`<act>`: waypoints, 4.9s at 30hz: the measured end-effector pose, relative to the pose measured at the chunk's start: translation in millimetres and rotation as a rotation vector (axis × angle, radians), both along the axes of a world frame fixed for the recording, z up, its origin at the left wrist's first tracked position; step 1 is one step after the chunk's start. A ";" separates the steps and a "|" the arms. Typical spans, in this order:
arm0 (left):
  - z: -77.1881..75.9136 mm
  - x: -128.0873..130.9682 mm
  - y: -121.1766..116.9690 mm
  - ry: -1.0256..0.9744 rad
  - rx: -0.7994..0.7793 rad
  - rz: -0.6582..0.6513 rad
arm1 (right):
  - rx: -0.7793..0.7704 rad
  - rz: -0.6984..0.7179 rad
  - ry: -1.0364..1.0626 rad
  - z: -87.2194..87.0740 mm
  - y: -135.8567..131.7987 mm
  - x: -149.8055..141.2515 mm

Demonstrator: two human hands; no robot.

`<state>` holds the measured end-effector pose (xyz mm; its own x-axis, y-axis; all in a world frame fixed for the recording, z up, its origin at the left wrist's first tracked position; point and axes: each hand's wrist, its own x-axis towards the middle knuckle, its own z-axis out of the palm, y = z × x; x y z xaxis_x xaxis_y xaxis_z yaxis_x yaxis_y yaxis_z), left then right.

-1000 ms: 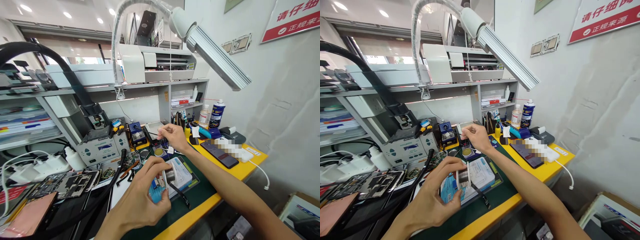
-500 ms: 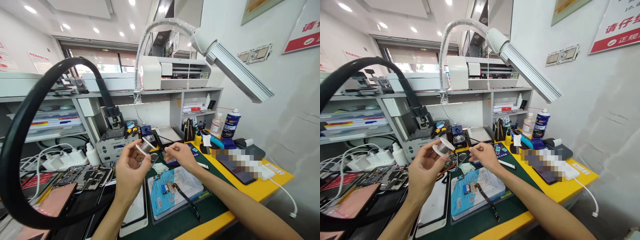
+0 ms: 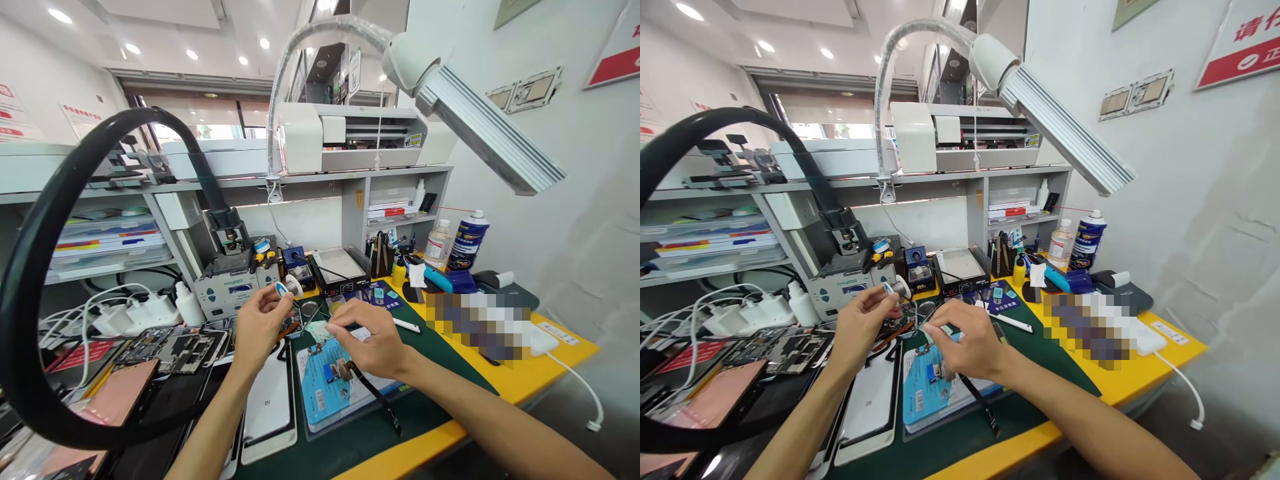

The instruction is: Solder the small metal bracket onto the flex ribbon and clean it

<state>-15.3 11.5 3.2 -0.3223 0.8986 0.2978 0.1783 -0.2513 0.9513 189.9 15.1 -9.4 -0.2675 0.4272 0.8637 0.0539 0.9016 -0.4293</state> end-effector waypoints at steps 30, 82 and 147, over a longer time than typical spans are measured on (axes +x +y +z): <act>16.1 19.8 -37.5 -0.195 0.026 -0.618 | -0.783 0.178 0.161 8.8 21.5 12.0; 15.8 20.9 -38.1 0.617 0.130 -0.583 | -1.224 0.459 0.117 16.7 31.0 28.3; 21.8 16.6 -24.1 -0.940 -0.441 -0.827 | -1.573 0.565 0.215 5.8 26.6 17.1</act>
<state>1.3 -12.6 25.0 0.4415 0.8915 -0.1015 -0.6429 0.3932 0.6573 207.0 41.7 -3.6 -0.6198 0.7476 -0.2389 -0.2784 -0.4940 -0.8237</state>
